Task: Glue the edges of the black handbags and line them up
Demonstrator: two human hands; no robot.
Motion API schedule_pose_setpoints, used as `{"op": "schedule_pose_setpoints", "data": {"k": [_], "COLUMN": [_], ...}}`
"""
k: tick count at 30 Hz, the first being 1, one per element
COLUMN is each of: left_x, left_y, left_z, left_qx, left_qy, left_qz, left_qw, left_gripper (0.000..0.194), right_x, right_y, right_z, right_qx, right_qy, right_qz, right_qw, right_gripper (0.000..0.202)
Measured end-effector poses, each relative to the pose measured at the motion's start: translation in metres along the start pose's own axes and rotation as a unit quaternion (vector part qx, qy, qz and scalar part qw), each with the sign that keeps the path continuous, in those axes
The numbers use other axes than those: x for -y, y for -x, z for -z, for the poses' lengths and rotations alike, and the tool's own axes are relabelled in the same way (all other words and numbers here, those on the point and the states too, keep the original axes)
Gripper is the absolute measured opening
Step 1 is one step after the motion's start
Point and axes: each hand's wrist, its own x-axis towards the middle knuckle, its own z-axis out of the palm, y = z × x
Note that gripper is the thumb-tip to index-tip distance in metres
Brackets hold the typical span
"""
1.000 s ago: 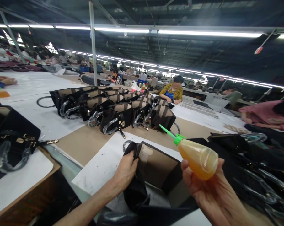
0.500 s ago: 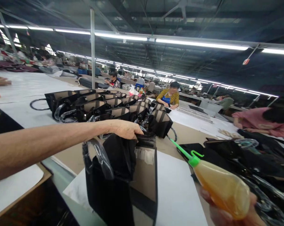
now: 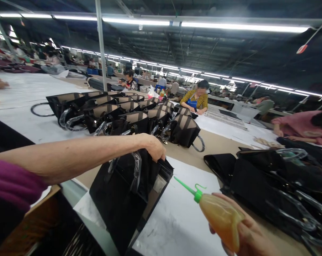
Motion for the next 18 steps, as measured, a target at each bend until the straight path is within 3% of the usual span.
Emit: {"op": "schedule_pose_setpoints", "data": {"k": [6, 18], "left_x": [0.005, 0.008], "left_y": [-0.008, -0.018], "left_z": [0.002, 0.001], "left_qx": [0.018, 0.041], "left_qy": [-0.014, -0.012], "left_qz": [0.003, 0.005], "left_qw": [1.000, 0.999], "left_gripper": [0.028, 0.032], "right_x": [-0.007, -0.001], "right_y": [-0.014, -0.024], "right_z": [0.014, 0.009], "right_qx": [0.038, 0.043], "right_qy": [0.060, 0.207], "right_qz": [0.002, 0.067], "right_qw": [0.997, 0.975], "right_gripper": [0.059, 0.047]}}
